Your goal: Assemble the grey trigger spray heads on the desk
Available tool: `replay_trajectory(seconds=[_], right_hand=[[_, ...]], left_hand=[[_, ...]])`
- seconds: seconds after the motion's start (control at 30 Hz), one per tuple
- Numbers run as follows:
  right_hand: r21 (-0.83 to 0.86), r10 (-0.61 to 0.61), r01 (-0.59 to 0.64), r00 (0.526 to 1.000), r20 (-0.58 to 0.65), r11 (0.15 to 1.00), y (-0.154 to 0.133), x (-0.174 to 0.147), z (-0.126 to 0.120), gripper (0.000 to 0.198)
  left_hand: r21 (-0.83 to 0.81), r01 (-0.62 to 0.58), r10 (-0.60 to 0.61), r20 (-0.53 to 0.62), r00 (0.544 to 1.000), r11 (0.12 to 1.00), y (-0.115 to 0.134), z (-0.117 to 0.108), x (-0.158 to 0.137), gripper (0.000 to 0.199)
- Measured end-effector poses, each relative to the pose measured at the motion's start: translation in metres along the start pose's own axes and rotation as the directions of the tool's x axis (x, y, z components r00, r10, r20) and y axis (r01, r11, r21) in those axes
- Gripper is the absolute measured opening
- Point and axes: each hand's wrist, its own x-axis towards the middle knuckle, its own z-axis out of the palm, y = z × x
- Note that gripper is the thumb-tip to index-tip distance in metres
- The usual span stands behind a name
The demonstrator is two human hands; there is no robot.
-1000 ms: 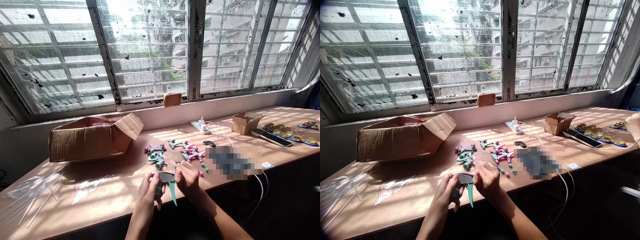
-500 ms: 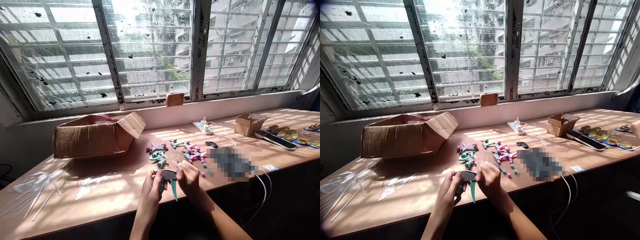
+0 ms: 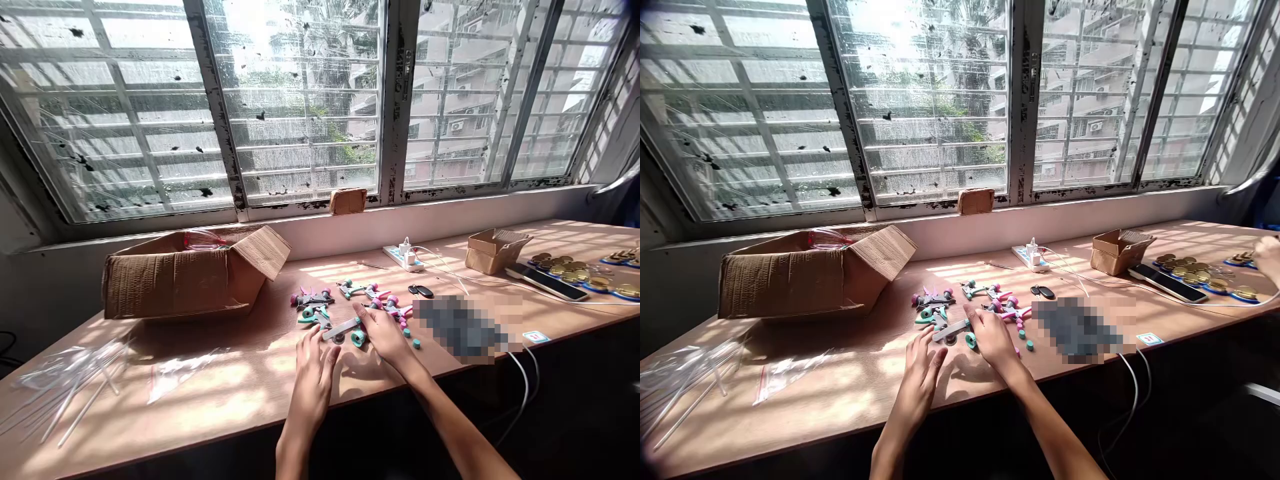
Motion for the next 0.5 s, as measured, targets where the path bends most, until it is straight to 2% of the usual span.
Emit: replay_trajectory(seconds=[0.13, 0.23, 0.37, 0.5], right_hand=[[-0.045, 0.048, -0.051, 0.997, -0.059, 0.998, 0.018, 0.016, -0.012, 0.059], [-0.058, 0.066, -0.069, 0.996, -0.053, 0.996, 0.028, 0.025, -0.01, 0.05], [-0.143, 0.021, -0.017, 0.999, 0.027, 0.99, 0.029, 0.026, -0.022, 0.04], [-0.365, -0.019, 0.068, 0.991, 0.136, 0.928, 0.025, 0.018, -0.062, 0.028]], left_hand=[[0.283, 0.002, -0.008, 0.019, 1.0, 0.959, -0.013, 0.014, 0.003, 0.045], [0.398, 0.034, -0.054, 0.039, 0.998, 0.917, -0.017, 0.022, 0.004, 0.041], [0.365, 0.074, -0.054, -0.065, 0.996, 0.928, -0.017, 0.024, 0.003, 0.024], [0.323, 0.163, -0.116, -0.161, 0.98, 0.932, -0.017, 0.021, 0.004, 0.016]])
